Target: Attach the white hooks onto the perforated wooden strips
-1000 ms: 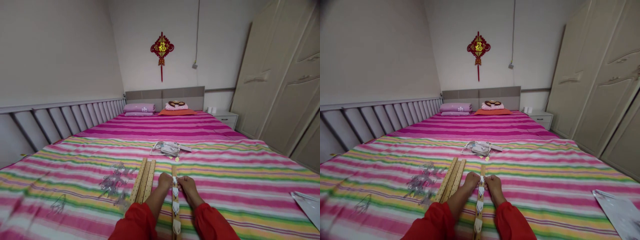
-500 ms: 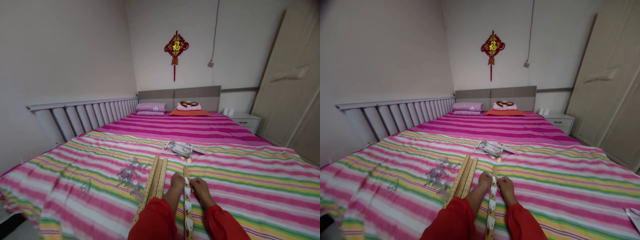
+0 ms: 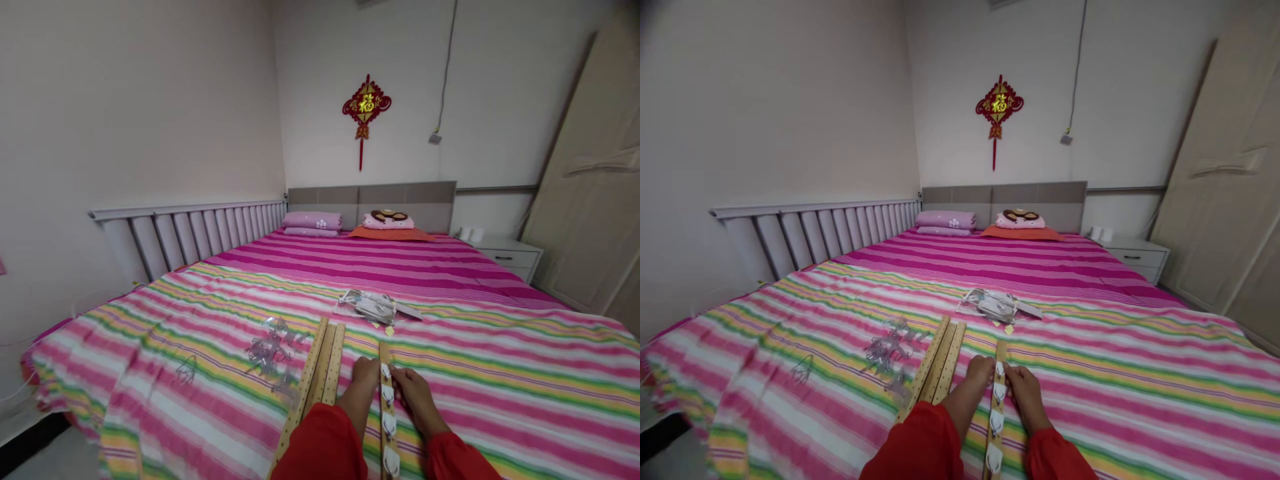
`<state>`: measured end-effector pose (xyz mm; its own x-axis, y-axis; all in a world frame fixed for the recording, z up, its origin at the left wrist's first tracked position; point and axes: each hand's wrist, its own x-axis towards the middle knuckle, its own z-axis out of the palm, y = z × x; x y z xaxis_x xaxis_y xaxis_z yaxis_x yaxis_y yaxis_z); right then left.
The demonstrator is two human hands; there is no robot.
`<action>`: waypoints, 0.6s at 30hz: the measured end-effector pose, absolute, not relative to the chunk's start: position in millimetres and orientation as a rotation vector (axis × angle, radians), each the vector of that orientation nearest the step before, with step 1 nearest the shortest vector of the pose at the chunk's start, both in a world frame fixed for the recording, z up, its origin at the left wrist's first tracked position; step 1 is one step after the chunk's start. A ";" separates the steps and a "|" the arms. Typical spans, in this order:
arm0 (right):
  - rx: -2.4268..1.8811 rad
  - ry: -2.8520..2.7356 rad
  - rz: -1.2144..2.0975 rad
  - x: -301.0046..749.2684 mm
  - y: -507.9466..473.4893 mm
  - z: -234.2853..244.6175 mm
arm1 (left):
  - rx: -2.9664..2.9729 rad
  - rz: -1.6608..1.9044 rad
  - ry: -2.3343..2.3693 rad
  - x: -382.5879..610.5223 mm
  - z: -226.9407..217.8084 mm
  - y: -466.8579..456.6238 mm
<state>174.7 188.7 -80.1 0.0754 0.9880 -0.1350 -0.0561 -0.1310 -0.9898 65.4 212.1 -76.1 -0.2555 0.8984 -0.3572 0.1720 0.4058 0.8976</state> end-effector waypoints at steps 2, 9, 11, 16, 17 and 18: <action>-1.325 -1.061 1.246 173.6 189.1 -79.2 | 0.963 0.924 1.750 65.6 -76.3 212.6; -1.318 -1.056 1.226 171.9 194.3 -84.0 | 1.017 0.889 1.841 67.7 -78.6 210.7; -1.317 -1.059 1.237 172.5 195.9 -86.4 | 1.018 0.889 1.842 68.4 -79.3 209.7; -1.309 -1.086 1.247 173.9 194.7 -87.6 | 1.029 0.918 1.800 68.8 -77.0 203.9; -1.305 -1.096 1.239 174.2 193.5 -87.1 | 1.036 0.930 1.774 68.6 -75.2 202.0; -1.299 -1.105 1.232 174.6 192.1 -86.6 | 1.046 0.943 1.739 68.2 -72.6 199.9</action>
<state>174.6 192.1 -86.6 0.0670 0.9934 -0.0928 -0.0147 -0.0920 -0.9957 68.2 199.9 -72.6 -0.2652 0.9189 -0.2922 0.2568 0.3594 0.8972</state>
